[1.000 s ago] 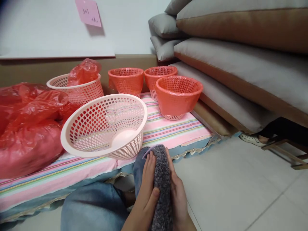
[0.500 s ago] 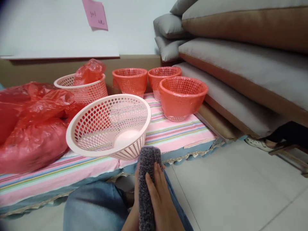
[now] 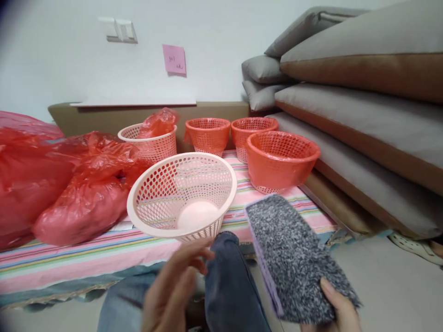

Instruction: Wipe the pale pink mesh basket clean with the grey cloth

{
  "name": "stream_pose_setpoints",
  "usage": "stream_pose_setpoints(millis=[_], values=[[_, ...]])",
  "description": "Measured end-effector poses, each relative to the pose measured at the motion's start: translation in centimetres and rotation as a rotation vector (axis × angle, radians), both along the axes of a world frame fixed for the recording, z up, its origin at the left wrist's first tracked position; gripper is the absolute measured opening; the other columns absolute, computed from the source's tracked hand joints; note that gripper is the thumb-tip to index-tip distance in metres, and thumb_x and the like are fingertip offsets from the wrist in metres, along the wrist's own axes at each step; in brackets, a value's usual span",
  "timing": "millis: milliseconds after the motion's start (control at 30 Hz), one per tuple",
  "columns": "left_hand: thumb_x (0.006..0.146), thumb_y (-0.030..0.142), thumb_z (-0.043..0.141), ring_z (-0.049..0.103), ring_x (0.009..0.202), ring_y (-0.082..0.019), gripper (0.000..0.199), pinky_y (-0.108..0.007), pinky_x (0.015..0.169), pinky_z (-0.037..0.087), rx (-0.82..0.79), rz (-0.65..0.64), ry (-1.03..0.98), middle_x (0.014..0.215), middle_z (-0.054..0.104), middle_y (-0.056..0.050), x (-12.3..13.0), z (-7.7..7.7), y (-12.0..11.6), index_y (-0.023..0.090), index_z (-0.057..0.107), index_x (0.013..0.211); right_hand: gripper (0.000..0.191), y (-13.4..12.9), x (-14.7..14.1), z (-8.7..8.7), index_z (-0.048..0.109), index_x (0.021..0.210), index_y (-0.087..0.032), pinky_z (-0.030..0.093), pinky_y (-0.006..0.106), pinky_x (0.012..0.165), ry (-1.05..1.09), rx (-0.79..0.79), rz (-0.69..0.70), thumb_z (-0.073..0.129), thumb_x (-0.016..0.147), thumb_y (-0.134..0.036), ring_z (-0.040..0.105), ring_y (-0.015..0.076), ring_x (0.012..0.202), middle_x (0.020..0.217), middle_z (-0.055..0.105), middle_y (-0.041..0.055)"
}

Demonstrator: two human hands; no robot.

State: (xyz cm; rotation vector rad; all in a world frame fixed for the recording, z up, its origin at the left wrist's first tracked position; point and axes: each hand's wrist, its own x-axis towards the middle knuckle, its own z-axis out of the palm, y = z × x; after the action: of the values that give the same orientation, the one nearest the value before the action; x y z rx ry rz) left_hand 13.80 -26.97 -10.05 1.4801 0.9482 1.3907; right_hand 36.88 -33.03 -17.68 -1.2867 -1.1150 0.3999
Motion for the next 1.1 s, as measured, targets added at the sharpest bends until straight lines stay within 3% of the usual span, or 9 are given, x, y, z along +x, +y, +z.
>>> stream_pose_setpoints(millis=[133,233,367,467,567,667,833,967,1100], values=[[0.095,0.034,0.053,0.061,0.110,-0.020,0.017,-0.032,0.095,0.049,0.238,0.469,0.120,0.112,0.069,0.000,-3.6,1.9,2.7,0.030,0.068,0.102,0.061,3.4,-0.1,4.7,0.030,0.152,-0.043,0.043,0.060,0.111,-0.447,0.141,-0.077,0.047,0.094,-0.032,0.052,0.0310,0.132,0.147,0.051,-0.0030],[0.096,0.034,0.050,0.056,0.118,-0.024,0.019,-0.045,0.104,0.040,0.250,0.454,0.333,0.120,0.067,-0.004,-3.8,1.4,4.9,0.026,0.066,0.104,0.067,6.5,-1.8,6.8,0.043,0.146,-0.040,0.027,0.062,0.119,-0.716,0.179,0.119,0.062,0.083,-0.025,0.037,0.0341,0.143,0.151,0.046,-0.0030],[0.095,0.025,0.049,0.052,0.119,-0.027,0.017,-0.058,0.112,0.018,0.348,0.458,0.639,0.109,0.071,-0.002,-2.6,-0.4,5.8,0.025,0.065,0.100,0.074,9.4,-4.0,7.7,0.031,0.154,-0.026,0.024,0.067,0.115,-1.184,0.139,0.354,0.060,0.086,-0.026,0.022,0.0369,0.148,0.160,0.031,0.0061],[0.094,0.020,0.051,0.055,0.100,-0.024,0.019,-0.053,0.109,0.021,0.432,0.462,0.759,0.079,0.069,0.001,-2.1,-1.2,5.5,0.024,0.065,0.082,0.076,10.0,-4.3,7.9,0.032,0.153,-0.024,0.031,0.064,0.110,-1.217,0.124,0.387,0.062,0.087,-0.047,0.025,0.0383,0.145,0.160,0.031,0.0091],[0.093,0.018,0.052,0.054,0.086,-0.020,0.023,-0.049,0.108,0.023,0.472,0.495,0.784,0.067,0.060,0.003,-2.2,-1.6,5.1,0.022,0.063,0.072,0.056,10.4,-4.3,8.1,0.040,0.148,-0.029,0.040,0.053,0.104,-1.148,0.148,0.339,0.053,0.095,-0.040,0.043,0.0311,0.131,0.150,0.048,0.0060],[0.092,0.017,0.053,0.052,0.081,-0.018,0.023,-0.048,0.108,0.023,0.460,0.501,0.790,0.065,0.058,0.003,-2.5,-1.8,5.0,0.022,0.061,0.072,0.052,11.4,-5.5,7.8,0.043,0.146,-0.024,0.043,0.049,0.097,-1.080,0.186,0.191,0.051,0.096,-0.035,0.051,0.0295,0.115,0.146,0.052,0.0095],[0.092,0.017,0.053,0.051,0.080,-0.018,0.025,-0.046,0.106,0.025,0.440,0.492,0.757,0.065,0.057,0.003,-2.2,-1.8,5.1,0.021,0.057,0.067,0.033,13.2,-8.0,6.7,0.063,0.119,-0.022,0.028,0.063,0.108,-1.016,0.254,-0.034,0.057,0.089,-0.035,0.043,0.0396,0.129,0.118,0.069,0.0088],[0.093,0.020,0.050,0.050,0.084,-0.019,0.025,-0.049,0.107,0.025,0.420,0.483,0.719,0.068,0.057,0.001,-2.0,-1.5,5.5,0.021,0.057,0.069,0.019,13.6,-9.2,6.3,0.067,0.101,-0.023,0.039,0.056,0.099,-0.914,0.303,-0.091,0.056,0.085,-0.026,0.052,0.0371,0.118,0.099,0.072,0.0079],[0.092,0.017,0.046,0.048,0.084,-0.020,0.025,-0.049,0.104,0.026,0.422,0.428,0.719,0.070,0.055,0.000,-2.4,-1.3,5.9,0.021,0.056,0.069,0.015,12.6,-11.4,6.4,0.066,0.096,-0.025,0.036,0.051,0.094,-0.970,0.278,-0.083,0.058,0.084,-0.028,0.057,0.0339,0.107,0.095,0.074,0.0042]])
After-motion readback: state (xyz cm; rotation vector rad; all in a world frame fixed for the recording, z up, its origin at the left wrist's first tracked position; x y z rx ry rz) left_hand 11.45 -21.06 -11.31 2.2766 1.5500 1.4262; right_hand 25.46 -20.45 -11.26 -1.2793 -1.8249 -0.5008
